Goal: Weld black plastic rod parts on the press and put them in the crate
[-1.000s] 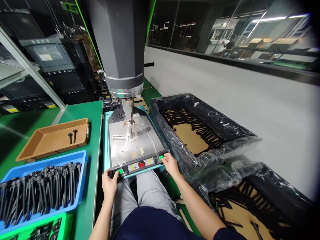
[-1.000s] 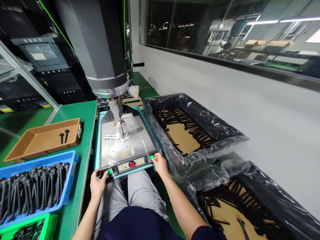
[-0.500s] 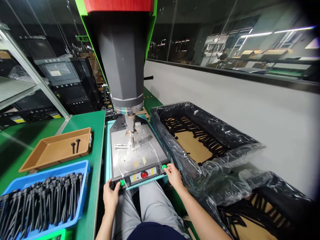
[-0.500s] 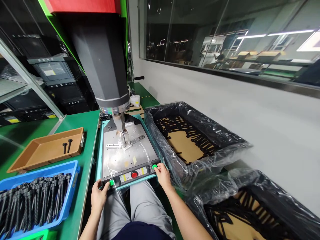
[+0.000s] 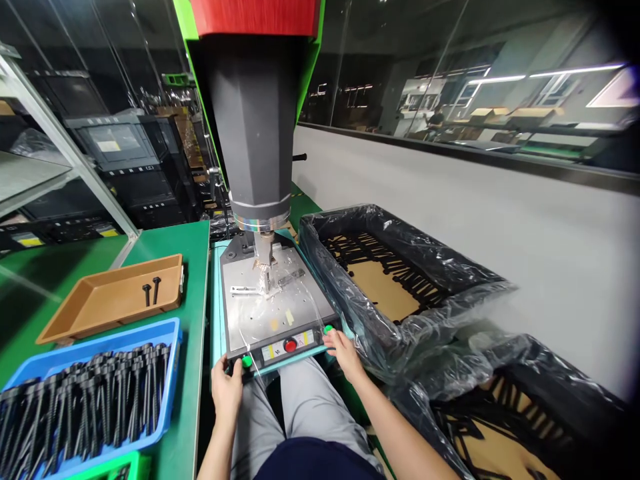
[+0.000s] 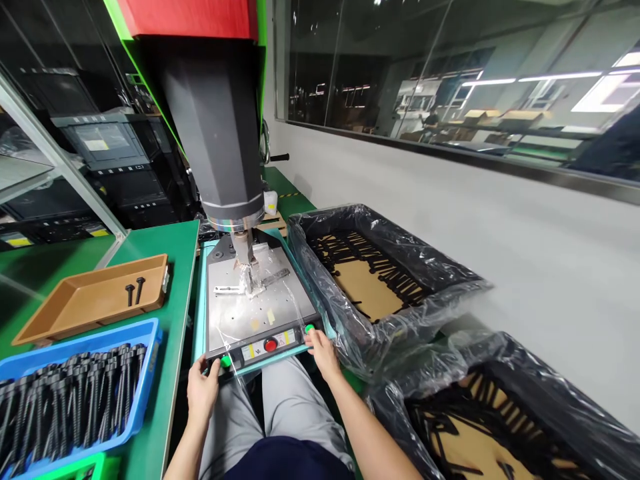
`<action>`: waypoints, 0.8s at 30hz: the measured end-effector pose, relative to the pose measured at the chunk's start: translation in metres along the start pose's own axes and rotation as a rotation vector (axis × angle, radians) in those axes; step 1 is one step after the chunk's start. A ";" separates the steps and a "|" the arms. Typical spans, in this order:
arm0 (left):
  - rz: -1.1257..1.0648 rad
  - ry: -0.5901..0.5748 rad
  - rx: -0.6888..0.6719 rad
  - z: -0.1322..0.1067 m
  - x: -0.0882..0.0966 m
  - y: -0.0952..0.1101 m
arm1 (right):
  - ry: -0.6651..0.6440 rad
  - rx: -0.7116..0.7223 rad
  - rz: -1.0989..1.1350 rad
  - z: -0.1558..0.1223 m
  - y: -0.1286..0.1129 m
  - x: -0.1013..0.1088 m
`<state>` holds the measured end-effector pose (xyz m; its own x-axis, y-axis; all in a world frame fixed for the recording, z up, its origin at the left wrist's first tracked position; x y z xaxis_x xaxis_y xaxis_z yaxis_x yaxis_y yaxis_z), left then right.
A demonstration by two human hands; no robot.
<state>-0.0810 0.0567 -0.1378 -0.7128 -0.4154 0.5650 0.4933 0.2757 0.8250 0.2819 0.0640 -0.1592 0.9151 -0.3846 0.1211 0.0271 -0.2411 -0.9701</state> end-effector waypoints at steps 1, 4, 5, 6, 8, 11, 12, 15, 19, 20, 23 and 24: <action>0.003 0.037 -0.026 -0.004 0.003 0.006 | -0.012 -0.010 0.032 -0.004 -0.003 -0.003; -0.060 0.095 -0.084 -0.019 0.009 0.024 | -0.033 -0.033 0.098 -0.011 -0.010 -0.009; -0.095 0.071 -0.072 -0.024 0.009 0.028 | -0.036 -0.033 0.117 -0.012 -0.011 -0.011; -0.126 0.030 -0.043 -0.028 0.007 0.031 | -0.038 -0.026 0.137 -0.013 -0.012 -0.012; -0.174 -0.073 0.023 -0.033 0.002 0.033 | -0.034 -0.007 0.176 -0.015 -0.014 -0.014; -0.249 -0.194 0.096 -0.036 -0.010 0.031 | -0.009 0.001 0.211 -0.019 -0.016 -0.015; -0.286 -0.213 0.116 -0.036 -0.014 0.030 | -0.001 -0.007 0.215 -0.021 -0.017 -0.014; -0.430 -0.244 0.156 -0.033 -0.023 0.026 | 0.005 -0.025 0.225 -0.027 -0.017 -0.013; -0.509 -0.274 0.152 -0.030 -0.029 0.018 | -0.005 -0.033 0.248 -0.035 -0.015 -0.012; -0.520 -0.268 0.148 -0.030 -0.028 0.016 | -0.005 -0.036 0.255 -0.036 -0.014 -0.011; -0.578 -0.261 0.162 -0.032 -0.026 0.012 | -0.003 -0.061 0.289 -0.039 -0.011 -0.010; -0.593 -0.262 0.177 -0.033 -0.025 0.010 | -0.004 -0.076 0.308 -0.039 -0.009 -0.010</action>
<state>-0.0414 0.0409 -0.1435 -0.9464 -0.3223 -0.0197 -0.0928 0.2131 0.9726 0.2570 0.0348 -0.1433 0.8771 -0.4467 -0.1766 -0.2815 -0.1801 -0.9425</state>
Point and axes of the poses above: each hand's wrist, its own z-axis towards the middle knuckle, its own x-axis out of the back of the hand, y = z × x, the point moved 4 cm from there along z, towards the middle knuckle, and after that the axes turned 3 degrees about y, right-handed, at the moved point
